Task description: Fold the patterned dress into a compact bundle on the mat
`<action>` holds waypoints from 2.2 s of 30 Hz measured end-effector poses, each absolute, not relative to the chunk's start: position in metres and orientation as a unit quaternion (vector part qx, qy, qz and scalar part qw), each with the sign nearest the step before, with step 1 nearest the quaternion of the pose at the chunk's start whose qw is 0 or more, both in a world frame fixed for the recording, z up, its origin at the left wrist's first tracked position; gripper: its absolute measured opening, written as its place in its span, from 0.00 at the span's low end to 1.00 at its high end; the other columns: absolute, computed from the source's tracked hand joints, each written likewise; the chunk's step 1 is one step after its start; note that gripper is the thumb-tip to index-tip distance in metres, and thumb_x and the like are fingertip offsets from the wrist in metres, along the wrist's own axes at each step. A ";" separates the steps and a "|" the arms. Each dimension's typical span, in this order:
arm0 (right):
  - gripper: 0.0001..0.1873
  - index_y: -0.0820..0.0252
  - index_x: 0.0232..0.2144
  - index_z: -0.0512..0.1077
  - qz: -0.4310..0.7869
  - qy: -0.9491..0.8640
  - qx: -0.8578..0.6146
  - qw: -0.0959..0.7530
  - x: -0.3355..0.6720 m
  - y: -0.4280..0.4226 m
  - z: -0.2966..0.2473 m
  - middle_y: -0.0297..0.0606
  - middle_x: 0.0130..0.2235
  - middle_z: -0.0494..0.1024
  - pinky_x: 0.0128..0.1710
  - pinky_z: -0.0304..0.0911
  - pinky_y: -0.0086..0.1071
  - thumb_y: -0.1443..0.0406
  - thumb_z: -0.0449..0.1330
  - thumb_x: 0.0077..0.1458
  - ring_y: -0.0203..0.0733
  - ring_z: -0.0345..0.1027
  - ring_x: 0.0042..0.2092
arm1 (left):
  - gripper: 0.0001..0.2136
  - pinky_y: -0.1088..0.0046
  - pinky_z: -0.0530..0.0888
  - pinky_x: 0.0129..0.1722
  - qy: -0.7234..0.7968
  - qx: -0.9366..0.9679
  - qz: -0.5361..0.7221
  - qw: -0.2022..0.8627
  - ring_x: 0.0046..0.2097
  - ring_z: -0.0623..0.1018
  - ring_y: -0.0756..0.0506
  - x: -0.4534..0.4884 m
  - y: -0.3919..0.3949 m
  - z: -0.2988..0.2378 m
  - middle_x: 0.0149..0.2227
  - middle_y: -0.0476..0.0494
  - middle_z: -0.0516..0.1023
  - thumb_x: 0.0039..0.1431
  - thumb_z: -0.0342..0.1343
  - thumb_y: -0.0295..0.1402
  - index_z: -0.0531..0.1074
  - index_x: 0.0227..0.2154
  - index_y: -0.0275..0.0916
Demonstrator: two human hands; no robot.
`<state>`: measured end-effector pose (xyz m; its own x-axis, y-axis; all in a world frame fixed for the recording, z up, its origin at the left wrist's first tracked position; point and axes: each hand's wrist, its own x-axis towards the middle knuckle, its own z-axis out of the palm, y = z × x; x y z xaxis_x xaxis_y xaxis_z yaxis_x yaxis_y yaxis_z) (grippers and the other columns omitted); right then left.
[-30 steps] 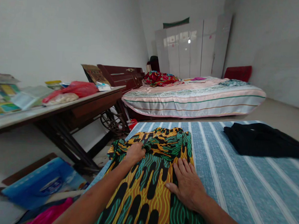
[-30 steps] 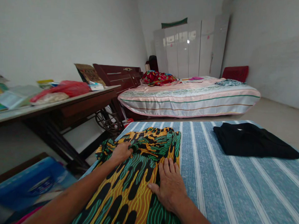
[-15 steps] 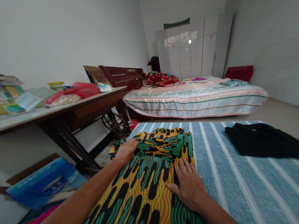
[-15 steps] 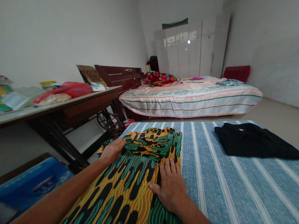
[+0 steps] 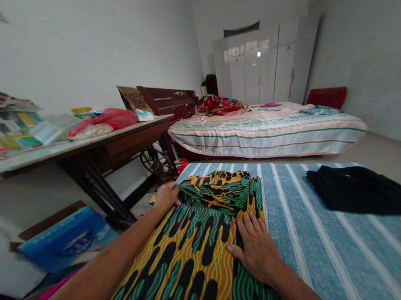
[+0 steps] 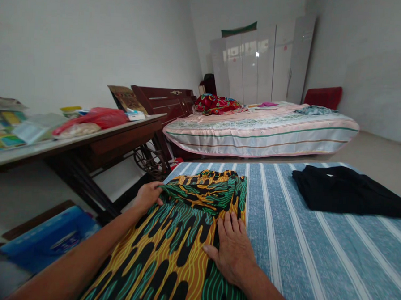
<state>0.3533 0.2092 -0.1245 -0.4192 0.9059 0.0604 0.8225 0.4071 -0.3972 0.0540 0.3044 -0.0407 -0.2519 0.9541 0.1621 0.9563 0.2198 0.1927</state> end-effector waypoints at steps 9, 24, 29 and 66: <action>0.47 0.70 0.61 0.51 0.155 -0.829 -0.522 0.131 0.353 0.210 -0.125 0.52 0.64 0.46 0.61 0.32 0.50 0.39 0.37 0.54 0.58 0.33 0.65 | 0.16 0.71 0.62 0.56 -0.689 -0.699 -0.151 0.122 0.56 0.67 0.45 0.045 0.297 -0.040 0.54 0.40 0.69 0.56 0.41 0.30 0.70 0.43 0.37; 0.47 0.70 0.61 0.51 0.158 -0.828 -0.523 0.126 0.354 0.212 -0.128 0.54 0.64 0.45 0.61 0.32 0.50 0.39 0.38 0.54 0.57 0.32 0.65 | 0.14 0.51 0.64 0.51 -0.744 -0.649 0.077 0.136 0.59 0.61 0.32 0.062 0.258 -0.048 0.59 0.36 0.60 0.50 0.51 0.28 0.71 0.41 0.37; 0.47 0.70 0.61 0.51 0.155 -0.830 -0.522 0.124 0.354 0.213 -0.128 0.54 0.64 0.45 0.61 0.32 0.50 0.39 0.38 0.54 0.58 0.32 0.65 | 0.11 0.62 0.64 0.53 -0.601 -0.791 0.015 0.113 0.53 0.67 0.41 0.108 0.245 -0.050 0.49 0.38 0.71 0.54 0.48 0.27 0.71 0.38 0.38; 0.46 0.70 0.61 0.51 0.153 -0.828 -0.524 0.127 0.354 0.212 -0.124 0.55 0.64 0.45 0.61 0.31 0.49 0.40 0.38 0.54 0.58 0.32 0.65 | 0.08 0.68 0.68 0.42 -0.453 -0.883 0.061 0.108 0.41 0.71 0.43 0.175 0.250 -0.072 0.36 0.41 0.73 0.55 0.47 0.25 0.71 0.34 0.37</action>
<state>0.3536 0.2115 -0.1242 -0.4176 0.9073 0.0501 0.8292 0.4031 -0.3872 0.1746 0.2498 -0.0719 0.5820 0.8131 -0.0106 0.7866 -0.5663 -0.2461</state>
